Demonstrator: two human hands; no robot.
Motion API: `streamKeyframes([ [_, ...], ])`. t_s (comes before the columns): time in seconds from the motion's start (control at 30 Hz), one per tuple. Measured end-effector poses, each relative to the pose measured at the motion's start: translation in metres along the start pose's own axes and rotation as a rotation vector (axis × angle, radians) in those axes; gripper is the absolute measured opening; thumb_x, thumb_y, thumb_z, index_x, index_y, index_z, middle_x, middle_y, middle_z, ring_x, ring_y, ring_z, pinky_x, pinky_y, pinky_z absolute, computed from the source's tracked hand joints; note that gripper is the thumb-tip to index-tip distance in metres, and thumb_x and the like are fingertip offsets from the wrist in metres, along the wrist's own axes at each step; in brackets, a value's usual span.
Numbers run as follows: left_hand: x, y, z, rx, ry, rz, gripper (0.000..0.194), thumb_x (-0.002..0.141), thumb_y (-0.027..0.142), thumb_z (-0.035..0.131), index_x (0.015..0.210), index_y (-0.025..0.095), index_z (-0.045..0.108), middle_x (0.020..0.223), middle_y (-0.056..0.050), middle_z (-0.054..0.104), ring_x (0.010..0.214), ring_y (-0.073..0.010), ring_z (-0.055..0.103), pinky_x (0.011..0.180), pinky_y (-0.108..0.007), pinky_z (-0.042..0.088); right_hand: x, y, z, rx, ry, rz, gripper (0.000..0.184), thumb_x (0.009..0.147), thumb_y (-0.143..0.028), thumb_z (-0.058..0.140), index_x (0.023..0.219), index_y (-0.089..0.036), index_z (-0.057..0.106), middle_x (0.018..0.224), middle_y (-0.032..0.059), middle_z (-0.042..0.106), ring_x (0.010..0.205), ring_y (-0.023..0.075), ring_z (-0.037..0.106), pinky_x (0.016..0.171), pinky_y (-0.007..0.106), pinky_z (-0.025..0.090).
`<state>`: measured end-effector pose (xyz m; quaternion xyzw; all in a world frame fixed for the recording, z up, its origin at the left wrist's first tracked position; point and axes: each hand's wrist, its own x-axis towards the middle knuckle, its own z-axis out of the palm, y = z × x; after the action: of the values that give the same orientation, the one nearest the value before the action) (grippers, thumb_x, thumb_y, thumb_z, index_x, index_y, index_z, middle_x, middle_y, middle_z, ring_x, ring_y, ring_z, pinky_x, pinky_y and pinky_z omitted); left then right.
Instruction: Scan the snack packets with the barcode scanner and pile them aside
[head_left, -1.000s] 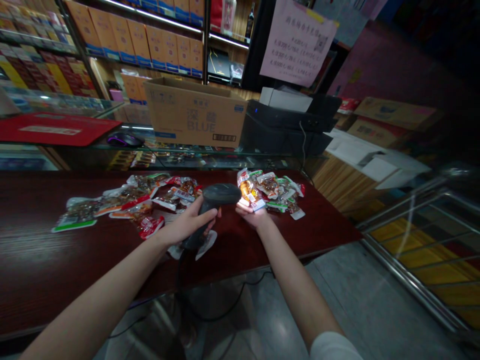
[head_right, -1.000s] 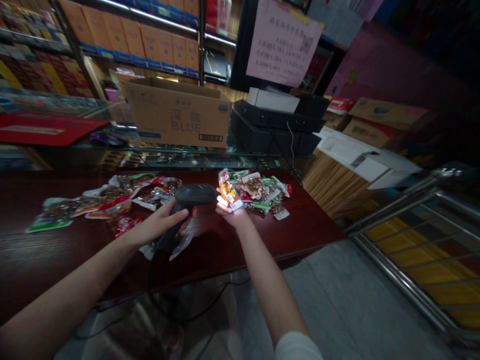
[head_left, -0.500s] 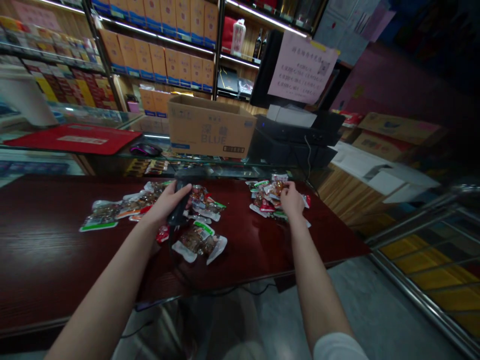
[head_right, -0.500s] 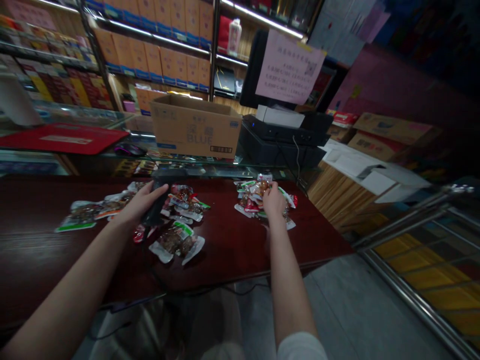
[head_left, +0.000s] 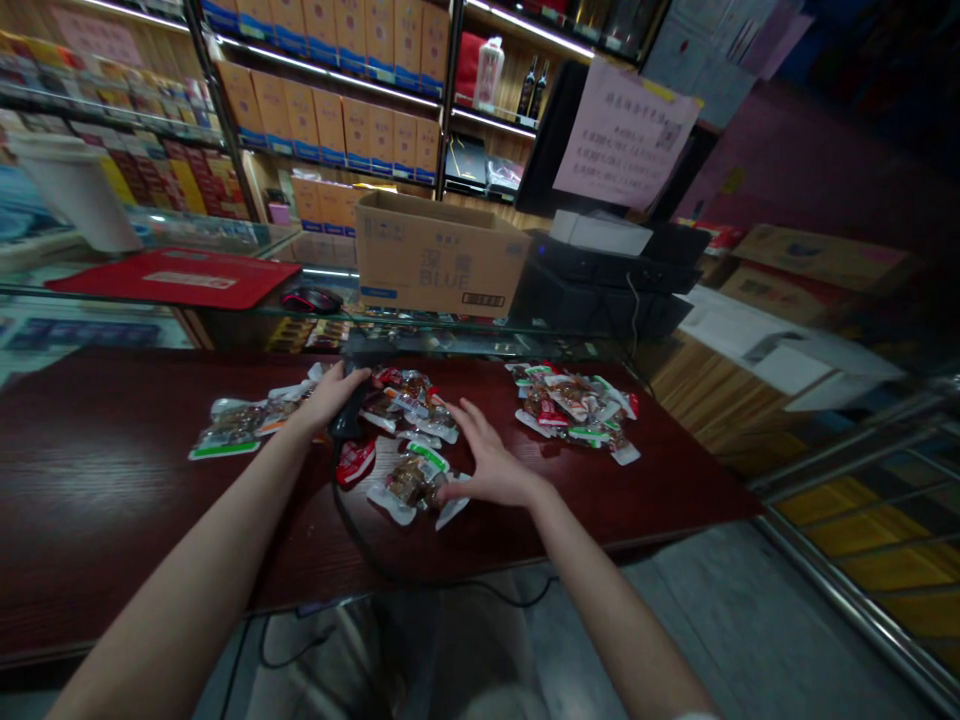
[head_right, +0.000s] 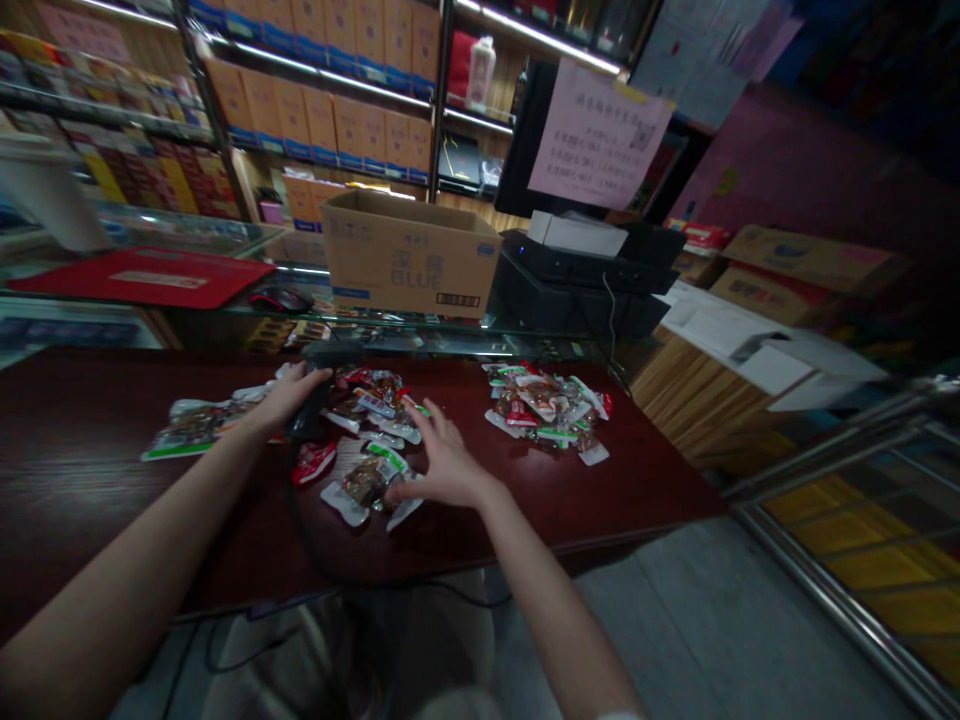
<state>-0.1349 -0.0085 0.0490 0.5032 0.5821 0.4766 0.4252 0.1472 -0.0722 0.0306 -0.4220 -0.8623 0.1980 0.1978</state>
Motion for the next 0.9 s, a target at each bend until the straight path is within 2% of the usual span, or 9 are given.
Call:
streamKeyframes([
  [0.03,0.003,-0.003,0.001,-0.015,-0.029,-0.002,0.029,0.069,0.038,0.062,0.086,0.018,0.052,0.066,0.001,0.062,0.054,-0.0133,0.056,0.049,-0.023,0.044,-0.001,-0.007,0.011,-0.002,-0.072,-0.002,0.12,0.055,-0.066,0.076,0.151,-0.03,0.014,0.158,0.0124,0.009,0.145,0.0338,0.013,0.114,0.051,0.018],
  [0.13,0.005,-0.009,0.007,-0.028,-0.084,-0.003,0.036,0.066,0.043,0.065,0.088,0.017,0.054,0.071,-0.001,0.065,0.06,-0.0152,0.059,0.053,-0.024,0.046,0.005,-0.01,0.028,-0.047,-0.115,0.081,0.108,0.064,-0.068,0.069,0.151,-0.027,0.02,0.159,0.014,0.009,0.146,0.0345,0.01,0.115,0.053,0.011],
  [0.23,0.0,-0.011,0.015,-0.032,-0.159,0.013,0.042,0.065,0.048,0.066,0.091,0.017,0.057,0.073,-0.002,0.066,0.062,-0.0166,0.06,0.055,-0.026,0.048,0.023,0.002,0.028,-0.112,-0.091,0.127,0.093,0.071,-0.067,0.064,0.147,-0.025,0.032,0.156,0.0155,0.021,0.145,0.0344,0.016,0.115,0.053,0.013],
  [0.3,-0.006,-0.011,0.022,-0.047,-0.238,0.026,0.045,0.066,0.051,0.066,0.094,0.017,0.058,0.078,-0.003,0.068,0.064,-0.0175,0.061,0.058,-0.028,0.049,0.034,0.009,0.025,-0.145,-0.063,0.124,0.084,0.073,-0.066,0.063,0.142,-0.024,0.041,0.151,0.0154,0.033,0.142,0.0339,0.024,0.113,0.053,0.016],
  [0.37,-0.012,-0.01,0.029,-0.039,-0.265,0.052,0.047,0.068,0.053,0.065,0.097,0.017,0.059,0.084,-0.004,0.07,0.069,-0.0187,0.062,0.06,-0.029,0.05,0.041,0.013,0.025,-0.16,-0.01,0.127,0.072,0.076,-0.063,0.061,0.134,-0.023,0.049,0.143,0.0147,0.043,0.136,0.0315,0.035,0.11,0.052,0.022],
  [0.5,-0.017,-0.01,0.039,-0.013,-0.184,0.109,0.048,0.07,0.053,0.062,0.102,0.016,0.06,0.092,-0.006,0.07,0.082,-0.0226,0.063,0.068,-0.031,0.051,0.042,0.021,0.025,-0.148,0.097,0.154,0.057,0.081,-0.059,0.059,0.123,-0.021,0.055,0.125,0.0112,0.056,0.12,0.0263,0.048,0.102,0.044,0.034],
  [0.7,-0.022,0.0,0.045,0.018,-0.06,0.245,0.046,0.073,0.05,0.06,0.105,0.017,0.057,0.093,-0.005,0.069,0.09,-0.0233,0.062,0.082,-0.035,0.05,0.033,0.04,0.014,-0.225,0.246,0.272,0.041,0.088,-0.049,0.053,0.115,-0.02,0.059,0.111,0.0118,0.062,0.103,0.027,0.055,0.09,0.04,0.04],
  [0.8,-0.036,0.019,0.05,-0.017,-0.048,0.249,0.04,0.075,0.049,0.059,0.1,0.018,0.056,0.085,-0.004,0.068,0.085,-0.022,0.063,0.077,-0.033,0.051,0.029,0.055,0.001,-0.044,0.405,0.323,0.031,0.093,-0.042,0.045,0.091,-0.019,0.064,0.092,0.0091,0.066,0.088,0.0233,0.06,0.083,0.037,0.044],
  [0.9,-0.052,0.04,0.061,-0.085,-0.142,0.196,0.034,0.076,0.047,0.058,0.096,0.019,0.051,0.071,0.0,0.065,0.067,-0.0181,0.064,0.062,-0.029,0.05,0.023,0.069,-0.011,0.464,0.698,0.396,0.037,0.09,-0.05,0.045,0.079,-0.019,0.061,0.072,0.004,0.064,0.072,0.0199,0.06,0.068,0.033,0.049],
])
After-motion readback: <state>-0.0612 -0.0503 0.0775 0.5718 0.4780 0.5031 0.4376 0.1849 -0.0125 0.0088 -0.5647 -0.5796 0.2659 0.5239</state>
